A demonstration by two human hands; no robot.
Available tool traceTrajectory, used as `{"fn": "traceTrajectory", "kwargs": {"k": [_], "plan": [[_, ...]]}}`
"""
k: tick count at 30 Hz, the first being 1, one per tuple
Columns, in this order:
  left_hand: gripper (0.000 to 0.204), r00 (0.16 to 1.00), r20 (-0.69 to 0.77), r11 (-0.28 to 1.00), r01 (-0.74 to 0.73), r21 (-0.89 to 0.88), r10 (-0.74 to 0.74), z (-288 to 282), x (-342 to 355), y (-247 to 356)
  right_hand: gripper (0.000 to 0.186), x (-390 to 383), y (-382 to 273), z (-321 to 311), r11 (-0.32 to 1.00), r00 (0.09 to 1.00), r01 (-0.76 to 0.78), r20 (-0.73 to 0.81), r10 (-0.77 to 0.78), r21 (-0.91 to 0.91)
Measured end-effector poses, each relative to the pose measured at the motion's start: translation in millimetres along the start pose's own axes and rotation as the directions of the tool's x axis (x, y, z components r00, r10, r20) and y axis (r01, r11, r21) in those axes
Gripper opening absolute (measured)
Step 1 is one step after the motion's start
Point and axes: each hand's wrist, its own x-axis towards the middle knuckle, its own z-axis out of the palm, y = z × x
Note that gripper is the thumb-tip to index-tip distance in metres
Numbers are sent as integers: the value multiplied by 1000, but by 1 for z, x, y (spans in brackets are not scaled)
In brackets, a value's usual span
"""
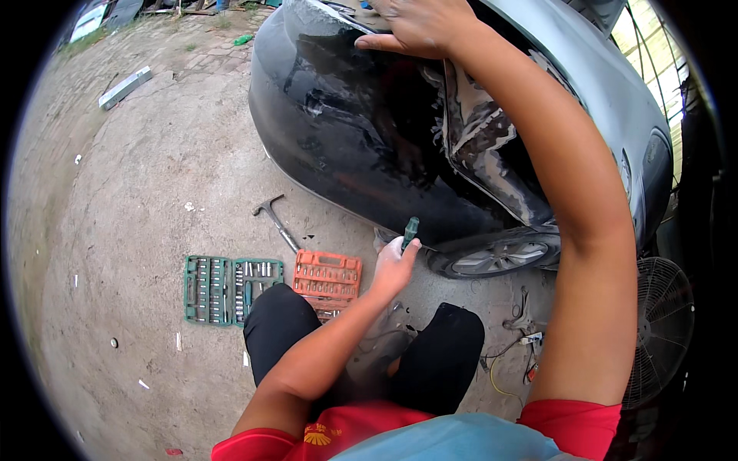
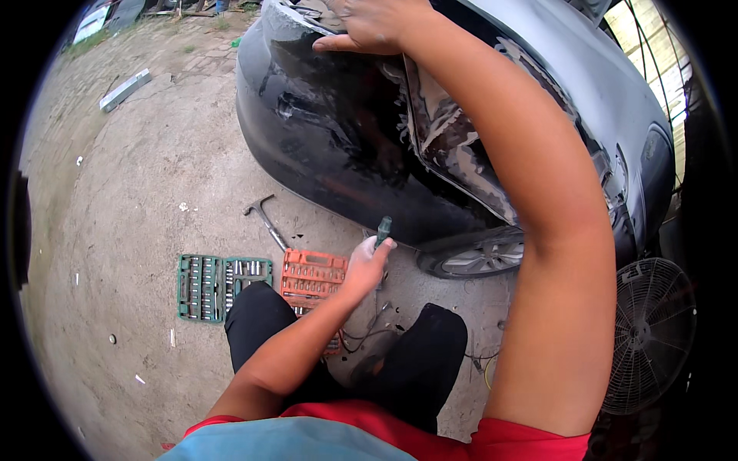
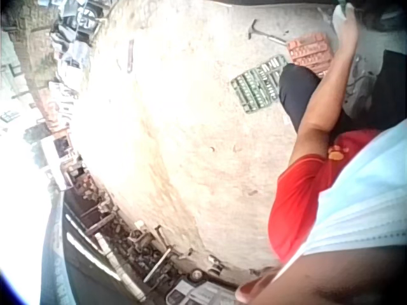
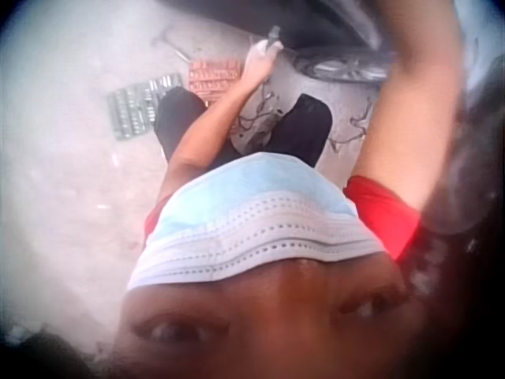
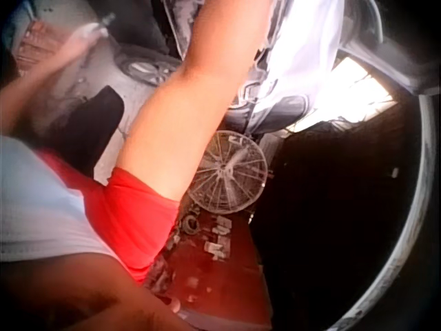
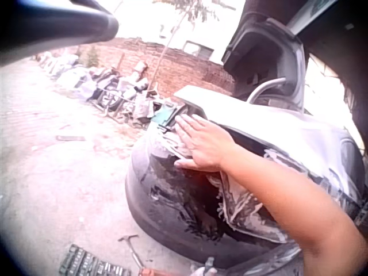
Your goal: The person uses an angle grinder to smooth the surface of a car bumper. They then use a screwdriver to scrape and clean the edges of the bumper and finally wipe the area with their hand.
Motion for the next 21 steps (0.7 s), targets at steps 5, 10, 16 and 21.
{"fn": "traceTrajectory", "kwargs": {"k": [5, 10, 16, 21], "plan": [[42, 1000, -7, 1000, 27, -1, -27, -10, 7, 4, 113, -35, -6, 0, 992, 987, -123, -103, 122, 4], [47, 999, -26, 999, 20, -39, -21, -18, 7, 10, 105, -143, -15, -3, 924, 918, -379, -105, 382, 50], [50, 998, 14, 996, 58, -67, -57, -24, -2, 0, 113, -205, -17, 1, 918, 915, -394, -84, 396, 33], [48, 999, 31, 998, 46, -46, -44, -24, -11, 13, 114, -124, -21, -4, 946, 934, -321, -156, 323, 36]]}}
